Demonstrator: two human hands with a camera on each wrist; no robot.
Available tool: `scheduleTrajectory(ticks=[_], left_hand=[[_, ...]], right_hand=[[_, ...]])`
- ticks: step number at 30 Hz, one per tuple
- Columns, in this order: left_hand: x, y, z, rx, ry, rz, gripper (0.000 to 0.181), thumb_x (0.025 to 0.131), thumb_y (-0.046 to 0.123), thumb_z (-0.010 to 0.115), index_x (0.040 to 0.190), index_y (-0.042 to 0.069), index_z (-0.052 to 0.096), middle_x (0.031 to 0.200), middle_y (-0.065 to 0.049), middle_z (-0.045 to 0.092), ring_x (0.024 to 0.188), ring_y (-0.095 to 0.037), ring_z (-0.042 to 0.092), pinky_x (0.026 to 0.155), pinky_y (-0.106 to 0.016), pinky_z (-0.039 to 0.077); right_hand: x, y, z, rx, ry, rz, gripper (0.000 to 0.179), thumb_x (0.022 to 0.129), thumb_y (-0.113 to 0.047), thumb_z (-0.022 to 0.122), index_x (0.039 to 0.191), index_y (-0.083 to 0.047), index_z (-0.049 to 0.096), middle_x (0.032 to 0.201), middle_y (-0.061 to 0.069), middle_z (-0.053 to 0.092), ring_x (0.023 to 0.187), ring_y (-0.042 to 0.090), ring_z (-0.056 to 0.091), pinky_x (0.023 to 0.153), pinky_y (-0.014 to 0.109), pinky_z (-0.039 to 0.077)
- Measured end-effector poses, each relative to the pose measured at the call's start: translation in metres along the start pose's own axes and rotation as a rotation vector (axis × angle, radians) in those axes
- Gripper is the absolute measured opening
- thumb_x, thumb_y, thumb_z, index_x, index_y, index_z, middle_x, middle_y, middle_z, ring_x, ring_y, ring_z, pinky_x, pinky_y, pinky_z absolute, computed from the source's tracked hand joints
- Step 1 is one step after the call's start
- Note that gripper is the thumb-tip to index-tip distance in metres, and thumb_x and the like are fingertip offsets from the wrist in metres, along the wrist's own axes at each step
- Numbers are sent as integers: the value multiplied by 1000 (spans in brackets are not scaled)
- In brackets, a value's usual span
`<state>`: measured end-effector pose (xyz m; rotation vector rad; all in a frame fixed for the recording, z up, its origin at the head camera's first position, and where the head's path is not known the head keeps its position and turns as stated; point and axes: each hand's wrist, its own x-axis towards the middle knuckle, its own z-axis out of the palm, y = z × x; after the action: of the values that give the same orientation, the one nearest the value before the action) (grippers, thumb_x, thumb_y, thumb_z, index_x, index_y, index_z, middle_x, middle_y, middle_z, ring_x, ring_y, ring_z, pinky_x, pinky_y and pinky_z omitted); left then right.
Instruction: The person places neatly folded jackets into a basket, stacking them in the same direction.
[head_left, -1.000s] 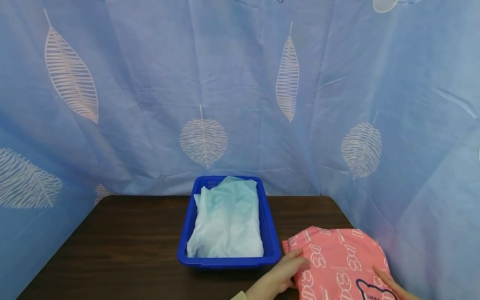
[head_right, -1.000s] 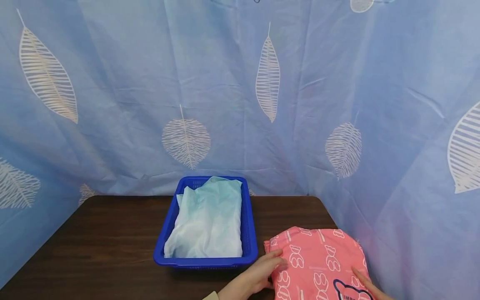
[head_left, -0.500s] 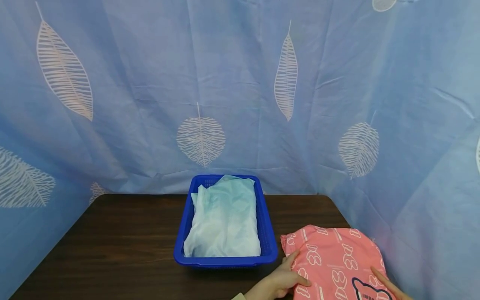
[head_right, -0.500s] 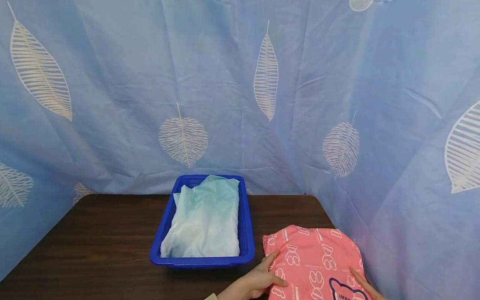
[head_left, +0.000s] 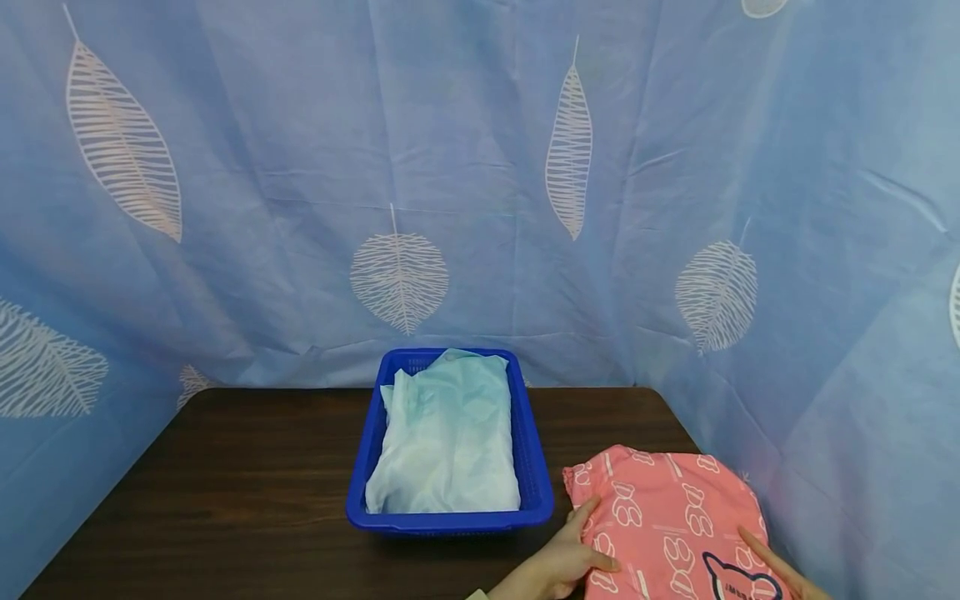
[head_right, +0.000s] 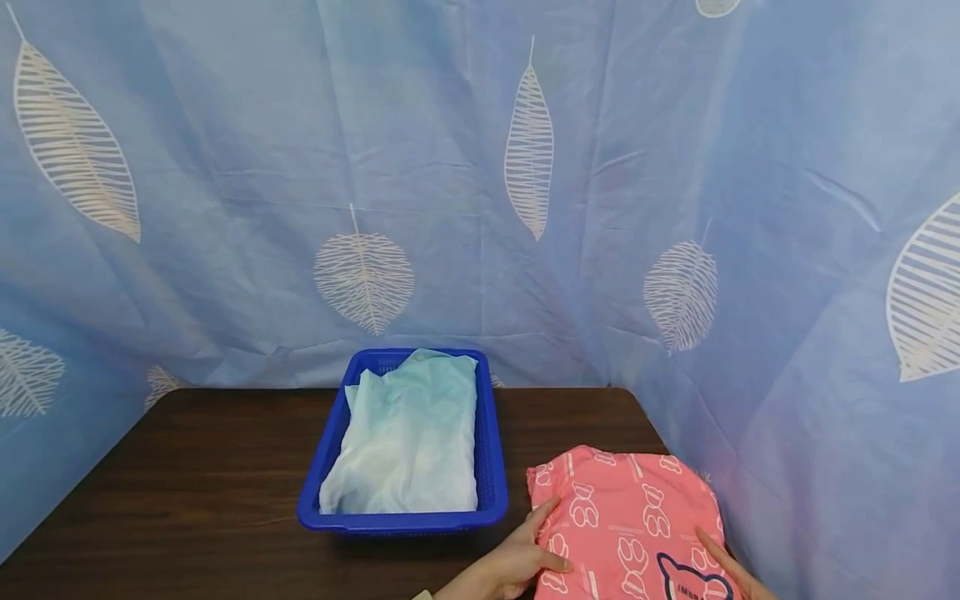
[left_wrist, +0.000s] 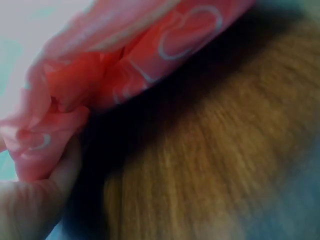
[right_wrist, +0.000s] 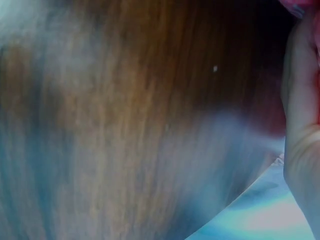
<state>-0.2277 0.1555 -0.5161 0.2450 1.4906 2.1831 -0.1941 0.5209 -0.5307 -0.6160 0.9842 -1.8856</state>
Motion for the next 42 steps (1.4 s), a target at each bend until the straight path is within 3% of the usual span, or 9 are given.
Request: scheduleTrajectory(ticks=[6, 14, 22, 26, 28, 30, 33, 36, 42], left_hand=[[-2, 8, 2, -40, -66, 36, 89, 72, -28, 60, 146, 18, 44, 149, -18, 24, 121, -33, 48, 96, -50, 48], [-6, 21, 4, -99, -128, 45, 87, 76, -24, 59, 149, 19, 39, 145, -11, 31, 115, -28, 55, 94, -50, 50], [-13, 33, 9, -132, -193, 131, 89, 78, -25, 58, 151, 20, 36, 148, -6, 28, 117, -27, 55, 96, -45, 50], [-18, 48, 14, -141, -226, 148, 88, 80, -22, 58, 151, 24, 36, 145, -3, 31, 115, -26, 56, 95, -45, 50], [-22, 56, 16, -143, -241, 152, 87, 81, -21, 59, 151, 26, 36, 143, -3, 34, 114, -26, 57, 95, -45, 50], [-25, 66, 18, -146, -255, 165, 86, 82, -20, 58, 151, 25, 35, 141, -4, 39, 114, -25, 58, 94, -45, 50], [-31, 79, 21, -148, -275, 203, 85, 83, -19, 58, 152, 23, 32, 138, -7, 44, 114, -25, 59, 94, -44, 50], [-36, 91, 24, -163, -297, 246, 85, 84, -18, 59, 153, 22, 30, 138, -8, 47, 115, -25, 59, 94, -41, 50], [-45, 111, 19, -200, -340, 287, 87, 85, -17, 59, 155, 23, 27, 140, -11, 49, 119, -27, 57, 95, -40, 50]], right_hand=[[1, -3, 2, -63, -24, -7, 52, 106, -29, 24, 148, -59, 16, 161, -9, 24, 147, 22, 20, 116, 55, 12], [20, -11, 22, -26, -200, -127, 57, 108, -19, 14, 152, -53, 4, 164, -4, 14, 149, 27, 10, 117, 53, 8], [24, -27, 36, 21, -194, -120, 63, 105, -10, 8, 152, -52, 10, 163, -6, 17, 149, 26, 13, 116, 53, 8], [27, -35, 45, -16, -204, -140, 67, 105, -4, 7, 152, -52, 7, 154, 8, 37, 140, 32, 35, 114, 48, 29], [29, -40, 53, -39, -171, -144, 72, 103, 1, 8, 152, -52, 8, 116, 23, 57, 103, 42, 58, 86, 45, 49], [31, -46, 62, -56, -110, -132, 78, 100, 6, 10, 152, -53, 12, 75, 21, 41, 63, 40, 41, 57, 42, 34], [35, -58, 77, -51, -17, -75, 81, 99, 7, 10, 148, -58, 17, 87, 13, 49, 61, 38, 40, 61, 39, 43], [41, -69, 88, -19, 50, -11, 83, 100, 7, 10, 144, -63, 23, 122, 3, 57, 82, 34, 60, 96, 35, 48], [55, -86, 105, -139, 191, 57, 84, 102, 6, 16, 136, -70, 29, 69, 24, 38, 69, 33, 64, 65, 36, 51]])
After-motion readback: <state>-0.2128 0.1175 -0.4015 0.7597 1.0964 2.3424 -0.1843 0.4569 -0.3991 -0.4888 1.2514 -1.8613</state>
